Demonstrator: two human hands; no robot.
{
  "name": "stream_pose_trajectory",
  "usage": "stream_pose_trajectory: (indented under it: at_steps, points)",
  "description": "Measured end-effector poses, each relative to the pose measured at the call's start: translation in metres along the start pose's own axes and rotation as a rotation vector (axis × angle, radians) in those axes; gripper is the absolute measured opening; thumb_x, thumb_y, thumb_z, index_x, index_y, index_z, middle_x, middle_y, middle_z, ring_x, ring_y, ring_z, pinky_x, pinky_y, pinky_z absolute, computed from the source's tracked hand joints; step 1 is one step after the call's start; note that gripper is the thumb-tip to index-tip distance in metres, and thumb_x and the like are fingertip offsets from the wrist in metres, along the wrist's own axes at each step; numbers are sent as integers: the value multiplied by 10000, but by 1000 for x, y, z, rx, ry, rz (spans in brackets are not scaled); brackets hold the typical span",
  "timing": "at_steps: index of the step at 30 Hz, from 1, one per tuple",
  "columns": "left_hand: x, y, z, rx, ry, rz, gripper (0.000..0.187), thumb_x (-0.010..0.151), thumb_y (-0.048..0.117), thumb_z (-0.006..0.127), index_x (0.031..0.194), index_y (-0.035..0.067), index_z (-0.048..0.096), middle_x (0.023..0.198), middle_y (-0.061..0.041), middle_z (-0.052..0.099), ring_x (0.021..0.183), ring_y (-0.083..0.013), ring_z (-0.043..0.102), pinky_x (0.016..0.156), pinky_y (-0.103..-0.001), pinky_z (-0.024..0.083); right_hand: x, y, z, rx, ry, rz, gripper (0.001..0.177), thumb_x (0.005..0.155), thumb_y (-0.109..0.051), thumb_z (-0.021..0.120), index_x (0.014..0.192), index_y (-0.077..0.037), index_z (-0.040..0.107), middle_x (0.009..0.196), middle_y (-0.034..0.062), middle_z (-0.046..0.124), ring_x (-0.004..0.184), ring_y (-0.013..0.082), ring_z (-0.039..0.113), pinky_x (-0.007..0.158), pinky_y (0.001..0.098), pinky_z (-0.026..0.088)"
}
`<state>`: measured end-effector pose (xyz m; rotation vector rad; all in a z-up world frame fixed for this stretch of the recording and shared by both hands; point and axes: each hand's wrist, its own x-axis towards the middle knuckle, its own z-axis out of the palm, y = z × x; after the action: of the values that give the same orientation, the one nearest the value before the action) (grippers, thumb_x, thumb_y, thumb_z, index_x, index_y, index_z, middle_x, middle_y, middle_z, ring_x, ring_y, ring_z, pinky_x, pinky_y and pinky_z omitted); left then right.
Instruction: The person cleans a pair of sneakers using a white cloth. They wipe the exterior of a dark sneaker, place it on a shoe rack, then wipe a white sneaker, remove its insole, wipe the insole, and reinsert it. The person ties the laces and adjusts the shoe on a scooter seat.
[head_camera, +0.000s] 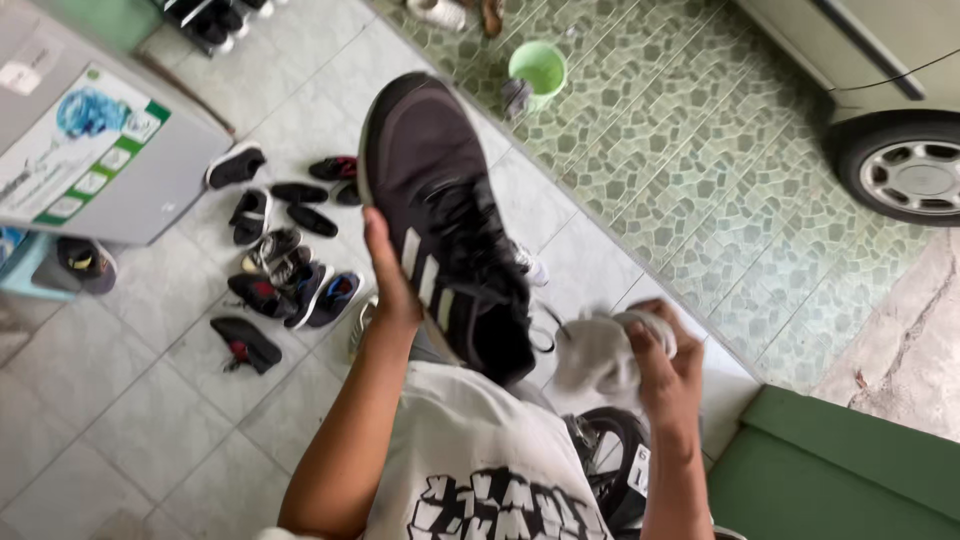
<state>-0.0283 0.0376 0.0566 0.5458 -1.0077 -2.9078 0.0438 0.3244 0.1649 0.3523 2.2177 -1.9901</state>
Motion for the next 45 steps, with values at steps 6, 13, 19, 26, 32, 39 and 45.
stream_pose_trajectory:
  at_steps: [6,13,19,26,32,39,45]
  points:
    - [29,-6,-28,483,-42,271,858,1057,589,481,1519,-130,409,1465,-218,511,1321,-266,500,1155,-411,405,52,-64,61,-627,-333,-703,155,892,-123,722,1026,-44,728,1143,152,718,889,239,701,747,332,607]
    - [85,55,-19,133,-85,259,954,966,687,475,1587,-9,277,1581,-167,400,1435,-290,433,1199,-422,370,116,-78,135,-670,-330,-512,120,847,-123,768,927,-34,774,1138,172,715,714,251,732,624,351,575]
    - [157,92,-35,58,71,306,1037,919,766,453,1598,8,255,1607,-187,361,1447,-311,420,1195,-445,377,147,-100,193,-755,-264,-667,124,865,-116,772,949,-24,774,1015,129,768,826,260,760,721,350,617]
    - [223,123,-71,-50,-49,394,1025,944,775,438,1611,21,246,1624,-137,340,1470,-273,400,1227,-436,366,162,-158,243,-689,-616,-614,205,811,-142,805,989,-41,815,1081,214,731,820,287,763,704,356,632]
    - [258,101,-138,41,-139,580,954,1016,721,418,1597,-29,313,1621,-156,383,1475,-288,424,1250,-446,370,227,-151,275,-659,-213,-332,402,836,-200,780,1169,1,676,1039,171,727,789,244,769,681,330,601]
    - [279,64,-218,584,-38,950,885,1057,673,321,1579,-42,331,1624,-170,385,1480,-295,430,1259,-438,364,255,-125,314,-718,-118,-557,174,816,-84,777,975,-14,765,858,137,745,696,262,739,629,344,575]
    - [283,64,-230,467,-126,889,880,1067,672,284,1577,-43,337,1629,-169,388,1478,-292,437,1262,-433,367,271,-112,313,-507,-452,-469,149,793,-70,800,931,-13,797,894,140,717,741,248,701,667,346,567]
